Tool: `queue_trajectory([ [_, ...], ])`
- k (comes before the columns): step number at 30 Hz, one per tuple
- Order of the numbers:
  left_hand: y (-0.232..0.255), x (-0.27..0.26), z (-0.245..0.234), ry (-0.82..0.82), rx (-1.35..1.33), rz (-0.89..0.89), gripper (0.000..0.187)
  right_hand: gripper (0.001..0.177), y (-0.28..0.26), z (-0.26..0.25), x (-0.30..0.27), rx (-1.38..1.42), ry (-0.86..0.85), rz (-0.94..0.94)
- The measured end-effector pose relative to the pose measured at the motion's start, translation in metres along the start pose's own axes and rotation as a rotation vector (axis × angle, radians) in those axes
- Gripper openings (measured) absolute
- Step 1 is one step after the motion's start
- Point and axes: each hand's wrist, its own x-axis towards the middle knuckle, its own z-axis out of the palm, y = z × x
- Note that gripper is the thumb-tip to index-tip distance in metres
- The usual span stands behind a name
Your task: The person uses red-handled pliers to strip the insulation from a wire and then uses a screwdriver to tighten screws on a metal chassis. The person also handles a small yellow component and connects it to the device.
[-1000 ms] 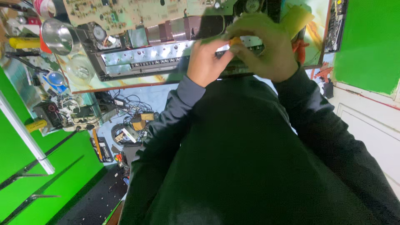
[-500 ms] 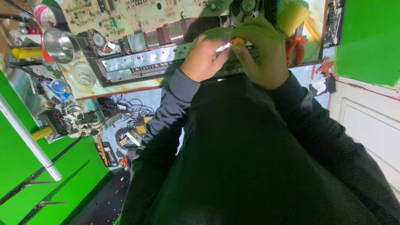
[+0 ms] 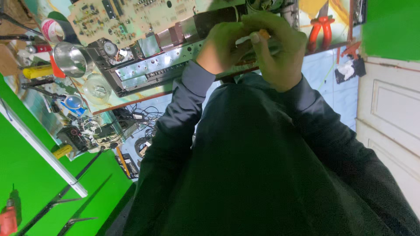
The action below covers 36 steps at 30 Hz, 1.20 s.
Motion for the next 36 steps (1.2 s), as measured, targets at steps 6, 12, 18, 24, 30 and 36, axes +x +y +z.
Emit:
queue_trajectory([
  [6, -0.006, -0.001, -0.006, -0.067, 0.006, -0.007, 0.022, 0.019, -0.009, 0.014, -0.013, -0.027, 0.11, 0.009],
  [12, -0.018, -0.009, -0.001, -0.064, -0.005, 0.034, 0.024, 0.014, 0.007, 0.011, -0.017, -0.108, 0.045, 0.024],
  [18, -0.014, -0.013, 0.003, 0.026, 0.017, -0.028, 0.022, 0.015, 0.013, 0.003, -0.001, -0.097, -0.079, -0.092],
  [24, -0.009, -0.014, 0.014, 0.146, 0.111, -0.049, 0.022, 0.013, 0.023, -0.01, 0.004, -0.074, -0.186, -0.062],
  [30, 0.002, -0.016, 0.023, 0.16, 0.172, -0.15, 0.02, 0.014, 0.031, -0.027, 0.01, -0.013, -0.296, -0.1],
  [36, 0.02, -0.014, 0.025, 0.166, -0.023, -0.357, 0.02, 0.016, 0.039, -0.035, 0.022, -0.022, -0.401, -0.163],
])
